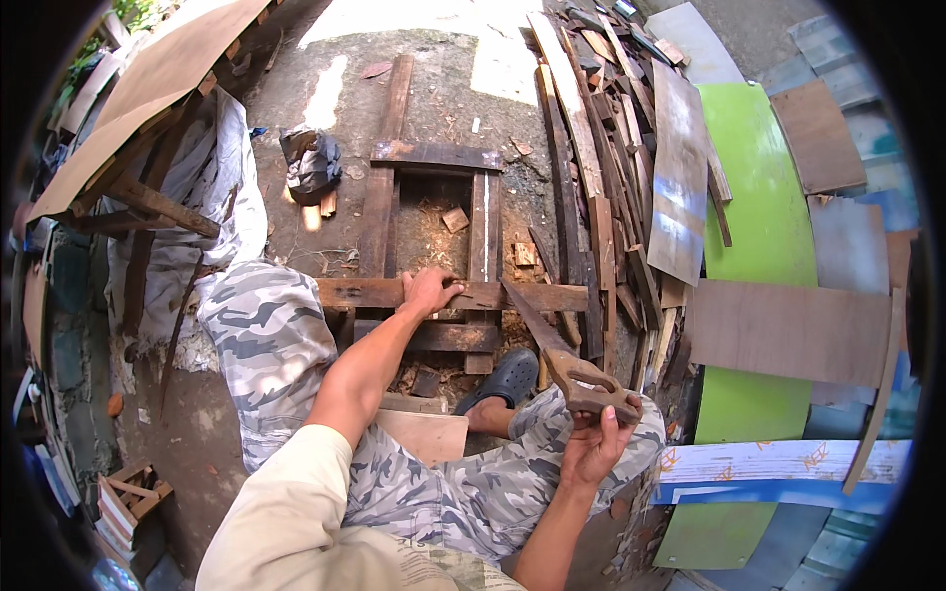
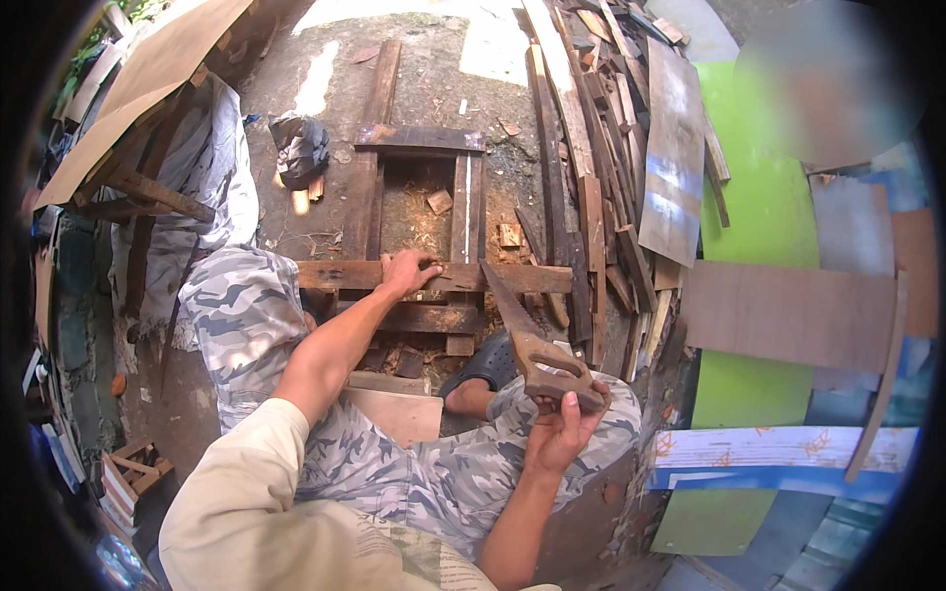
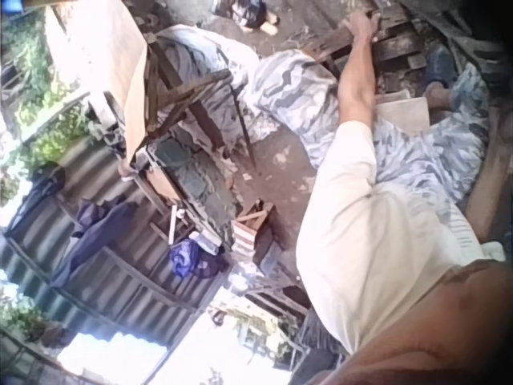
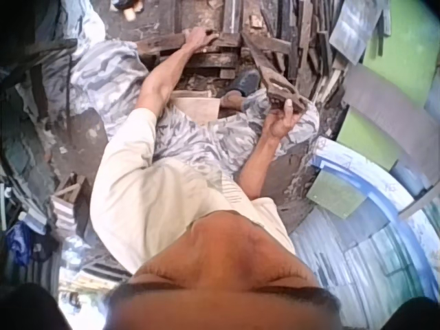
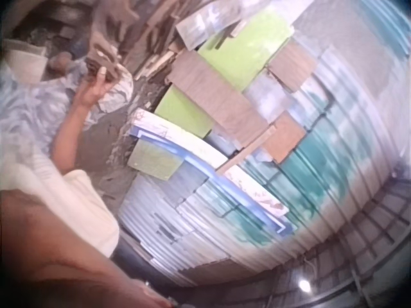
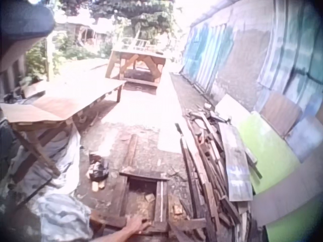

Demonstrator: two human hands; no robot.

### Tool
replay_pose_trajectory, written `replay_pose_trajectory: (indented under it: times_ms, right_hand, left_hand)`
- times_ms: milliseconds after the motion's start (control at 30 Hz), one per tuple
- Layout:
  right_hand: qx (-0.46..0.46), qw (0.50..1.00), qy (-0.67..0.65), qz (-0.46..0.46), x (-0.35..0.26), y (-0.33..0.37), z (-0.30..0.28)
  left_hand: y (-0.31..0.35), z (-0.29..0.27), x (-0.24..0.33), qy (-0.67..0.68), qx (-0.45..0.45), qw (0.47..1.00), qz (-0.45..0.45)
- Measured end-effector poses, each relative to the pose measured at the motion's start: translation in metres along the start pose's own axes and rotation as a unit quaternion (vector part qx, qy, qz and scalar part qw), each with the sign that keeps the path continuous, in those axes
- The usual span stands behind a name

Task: The person sits on the ground and assembles a rectangular wooden frame by placing planks on supports, hammering nails, and sawing a plank to size. The person uses a hammer and a hand saw to join and cut the wood pieces.

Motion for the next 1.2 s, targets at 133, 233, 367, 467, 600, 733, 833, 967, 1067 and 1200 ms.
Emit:
replay_pose_trajectory:
  times_ms: [133,233,367,467,600,733,833,967,1067,1200]
  right_hand:
    - [0.041,0.998,0.045,-0.009,0.004,-0.002,0.0]
    - [0.088,0.984,0.143,-0.051,0.008,0.003,0.012]
    - [0.09,0.945,0.313,0.026,0.015,0.005,-0.009]
    - [0.115,0.904,0.412,0.006,0.013,0.015,-0.006]
    - [0.124,0.913,0.387,-0.043,0.019,0.009,-0.016]
    - [0.102,0.846,0.519,0.066,0.005,0.005,-0.015]
    - [0.09,0.719,0.683,-0.093,0.006,0.005,-0.02]
    - [0.048,0.732,0.678,0.039,-0.012,0.011,-0.011]
    - [0.003,0.65,0.757,0.069,-0.011,0.017,-0.015]
    - [-0.09,0.637,0.765,0.028,0.011,0.016,-0.03]
  left_hand:
    - [-0.014,0.012,-0.011,0.046,0.058,0.996,-0.047]
    - [-0.026,0.013,-0.024,0.094,0.136,0.982,-0.091]
    - [-0.023,0.001,-0.023,0.112,0.142,0.979,-0.094]
    - [-0.004,-0.002,-0.031,-0.022,0.145,0.989,0.008]
    - [0.027,0.013,-0.048,-0.134,0.191,0.968,0.095]
    - [0.064,0.029,-0.034,-0.243,0.103,0.953,0.148]
    - [0.094,0.034,-0.013,-0.319,0.002,0.932,0.169]
    - [0.105,0.042,-0.022,-0.276,0.041,0.929,0.245]
    - [0.113,0.036,-0.016,-0.146,-0.089,0.971,0.166]
    - [0.138,0.033,-0.033,-0.059,-0.016,0.991,0.122]
Point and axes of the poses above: each hand's wrist, its own y-axis away from the middle knuckle, its own z-axis out of the palm, x = y × z, the point moved 2 cm from there along -y, towards the middle knuckle, and after that the axes turned 1 degree about y, right-handed, at the moved point
